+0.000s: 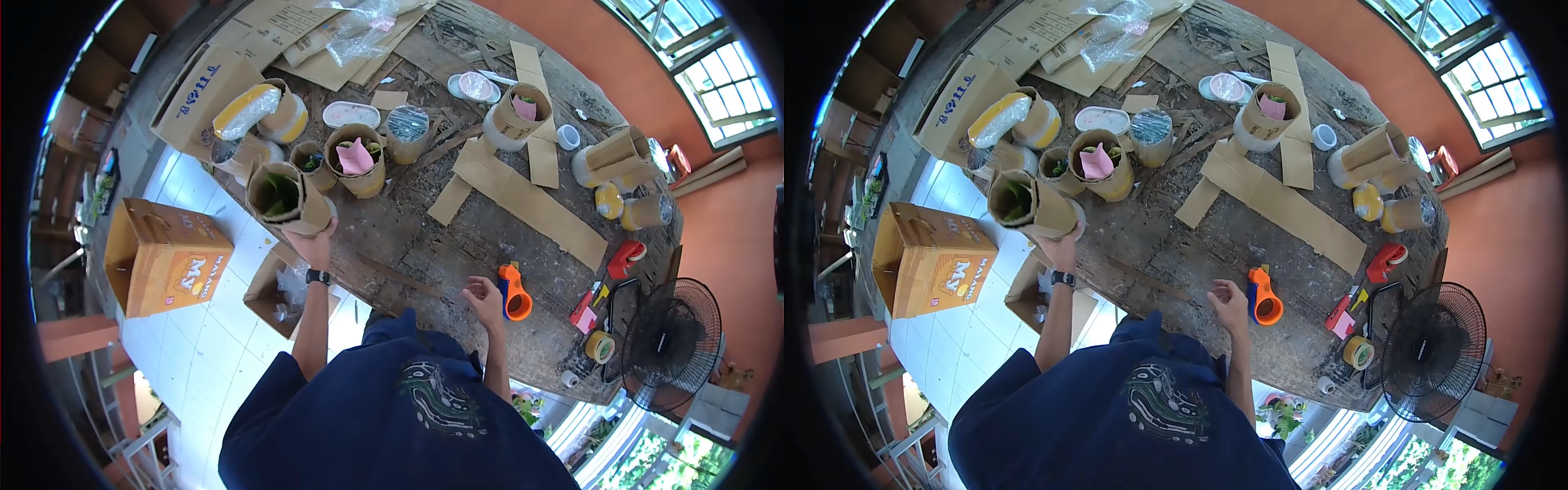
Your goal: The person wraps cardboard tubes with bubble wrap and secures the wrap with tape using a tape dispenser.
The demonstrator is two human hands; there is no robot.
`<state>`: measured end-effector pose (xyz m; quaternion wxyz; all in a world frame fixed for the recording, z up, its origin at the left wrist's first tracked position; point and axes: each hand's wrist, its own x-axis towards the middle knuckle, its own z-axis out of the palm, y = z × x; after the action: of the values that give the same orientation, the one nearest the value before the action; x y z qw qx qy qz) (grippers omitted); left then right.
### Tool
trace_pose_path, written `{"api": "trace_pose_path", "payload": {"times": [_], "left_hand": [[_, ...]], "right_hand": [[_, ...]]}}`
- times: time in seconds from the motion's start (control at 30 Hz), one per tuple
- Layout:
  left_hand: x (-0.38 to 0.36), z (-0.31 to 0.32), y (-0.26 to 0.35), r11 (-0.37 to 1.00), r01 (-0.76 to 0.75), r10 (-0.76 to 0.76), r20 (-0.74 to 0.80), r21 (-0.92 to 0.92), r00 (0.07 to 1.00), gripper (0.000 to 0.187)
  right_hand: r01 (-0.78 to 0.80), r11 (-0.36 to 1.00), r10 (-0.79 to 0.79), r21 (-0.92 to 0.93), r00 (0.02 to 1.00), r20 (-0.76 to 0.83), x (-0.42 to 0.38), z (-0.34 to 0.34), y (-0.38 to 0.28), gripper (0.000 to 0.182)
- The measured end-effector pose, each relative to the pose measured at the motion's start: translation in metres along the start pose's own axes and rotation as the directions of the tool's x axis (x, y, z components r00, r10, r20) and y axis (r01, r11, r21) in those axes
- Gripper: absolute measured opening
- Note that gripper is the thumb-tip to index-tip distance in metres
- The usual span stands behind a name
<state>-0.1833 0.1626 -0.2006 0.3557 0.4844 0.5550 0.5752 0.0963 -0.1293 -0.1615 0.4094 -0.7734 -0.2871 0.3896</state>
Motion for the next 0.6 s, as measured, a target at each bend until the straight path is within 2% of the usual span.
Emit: {"api": "trace_pose_path", "payload": {"times": [0.07, 0.1, 0.2, 0.3, 0.33, 0.4, 0.43, 0.5, 0.6], "left_hand": [[0.01, -0.007, 0.013, 0.998, 0.031, -0.03, 0.025, -0.054, 0.999, 0.09], [0.011, -0.009, 0.012, 0.996, 0.052, -0.05, 0.03, -0.066, 0.998, 0.083], [0.012, -0.021, -0.021, 0.976, 0.067, -0.093, 0.119, 0.208, 0.989, 0.071], [-0.007, -0.016, -0.003, 0.984, 0.036, -0.058, 0.124, 0.174, 0.991, 0.064], [-0.015, -0.015, 0.005, 0.975, 0.042, -0.092, 0.221, 0.22, 0.971, 0.064], [-0.029, -0.014, 0.025, 0.95, 0.036, -0.163, 0.397, 0.31, 0.903, 0.065], [-0.039, -0.012, 0.067, 0.894, 0.042, -0.288, 0.5, 0.445, 0.817, 0.06], [-0.06, 0.006, 0.107, 0.864, 0.043, -0.393, 0.619, 0.501, 0.68, 0.056], [-0.084, 0.039, 0.114, 0.954, 0.132, -0.295, 0.751, 0.271, 0.591, 0.053]], "right_hand": [[0.018, 1.0, -0.019, -0.011, 0.999, -0.038, 0.001, -0.007, 0.006, 0.034], [0.026, 1.0, -0.026, -0.013, 0.998, -0.052, 0.0, -0.009, 0.009, 0.034], [-0.007, 1.0, 0.006, -0.018, 0.997, -0.075, -0.005, -0.01, 0.015, 0.034], [-0.025, 0.999, 0.022, -0.034, 0.995, -0.101, -0.008, -0.01, 0.008, 0.034], [-0.028, 0.999, 0.023, -0.043, 0.994, -0.11, -0.011, -0.009, 0.002, 0.035], [-0.028, 0.999, 0.026, -0.017, 0.994, -0.103, -0.015, -0.007, -0.01, 0.035], [-0.025, 1.0, 0.024, -0.005, 0.995, -0.098, -0.014, -0.006, -0.014, 0.035], [-0.013, 1.0, 0.013, 0.006, 0.996, -0.091, -0.011, -0.002, -0.014, 0.036], [-0.014, 1.0, 0.014, -0.005, 0.998, -0.057, -0.007, 0.003, -0.011, 0.034]]}}
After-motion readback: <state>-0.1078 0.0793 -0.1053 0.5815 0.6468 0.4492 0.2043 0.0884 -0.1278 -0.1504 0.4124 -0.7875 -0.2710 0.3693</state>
